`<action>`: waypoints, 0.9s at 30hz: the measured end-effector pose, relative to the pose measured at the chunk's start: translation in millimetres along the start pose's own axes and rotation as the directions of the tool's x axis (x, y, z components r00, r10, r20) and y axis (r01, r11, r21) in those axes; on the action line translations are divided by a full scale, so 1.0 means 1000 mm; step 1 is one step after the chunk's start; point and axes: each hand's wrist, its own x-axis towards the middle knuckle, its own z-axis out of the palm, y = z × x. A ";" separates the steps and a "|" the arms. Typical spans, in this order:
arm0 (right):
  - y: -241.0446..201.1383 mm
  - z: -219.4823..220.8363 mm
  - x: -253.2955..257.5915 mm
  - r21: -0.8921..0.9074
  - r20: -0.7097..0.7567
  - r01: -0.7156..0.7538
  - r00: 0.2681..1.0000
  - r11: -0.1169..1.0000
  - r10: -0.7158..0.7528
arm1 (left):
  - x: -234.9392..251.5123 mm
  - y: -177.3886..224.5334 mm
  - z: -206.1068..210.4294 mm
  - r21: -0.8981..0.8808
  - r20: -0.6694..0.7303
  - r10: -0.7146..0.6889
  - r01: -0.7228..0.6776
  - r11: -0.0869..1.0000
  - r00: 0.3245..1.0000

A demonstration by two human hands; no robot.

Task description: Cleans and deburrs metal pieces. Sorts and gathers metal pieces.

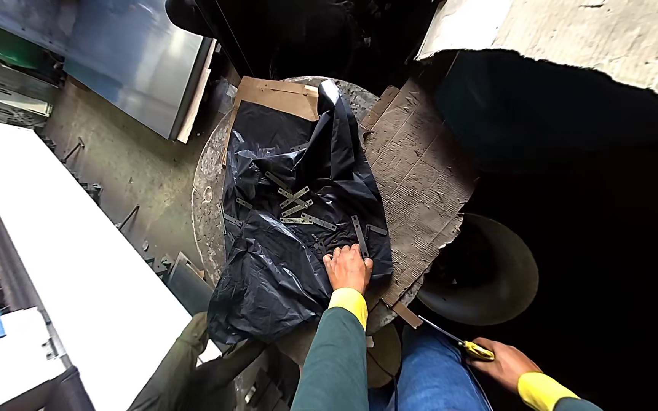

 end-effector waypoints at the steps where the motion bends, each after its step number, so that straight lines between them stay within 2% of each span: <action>1: -0.001 -0.001 -0.001 0.005 0.003 0.001 1.000 1.000 -0.001 | 0.001 -0.004 0.000 -0.034 -0.016 -0.011 0.010 0.999 1.000; 6: -0.001 0.002 0.000 0.004 -0.007 0.011 1.000 1.000 -0.011 | 0.002 -0.033 -0.005 -0.106 -0.014 -0.061 0.059 0.993 0.998; 12: 0.001 0.004 0.002 -0.005 -0.004 0.018 1.000 1.000 -0.019 | 0.002 -0.080 -0.012 -0.286 0.050 -0.114 0.124 0.950 0.992; 17: 0.001 0.005 0.004 -0.002 -0.014 0.014 1.000 1.000 -0.014 | -0.013 -0.102 0.002 -0.370 -0.113 -0.093 0.045 0.928 0.989; 19: 0.000 0.006 0.005 -0.003 -0.006 0.011 1.000 1.000 -0.011 | -0.020 -0.105 0.009 -0.397 -0.120 -0.139 0.081 0.914 0.983; 21: 0.000 0.006 0.007 -0.014 -0.005 0.011 1.000 1.000 -0.011 | -0.028 -0.108 0.018 -0.468 -0.059 -0.220 0.168 0.868 0.974; 24: -0.001 0.006 0.009 -0.014 -0.011 0.023 1.000 1.000 -0.024 | -0.037 -0.113 0.040 -0.640 0.014 -0.335 0.266 0.721 0.942; 27: -0.003 0.005 0.010 -0.024 -0.018 0.034 0.999 0.999 -0.034 | -0.048 -0.115 0.054 -0.658 0.044 -0.464 0.375 0.653 0.885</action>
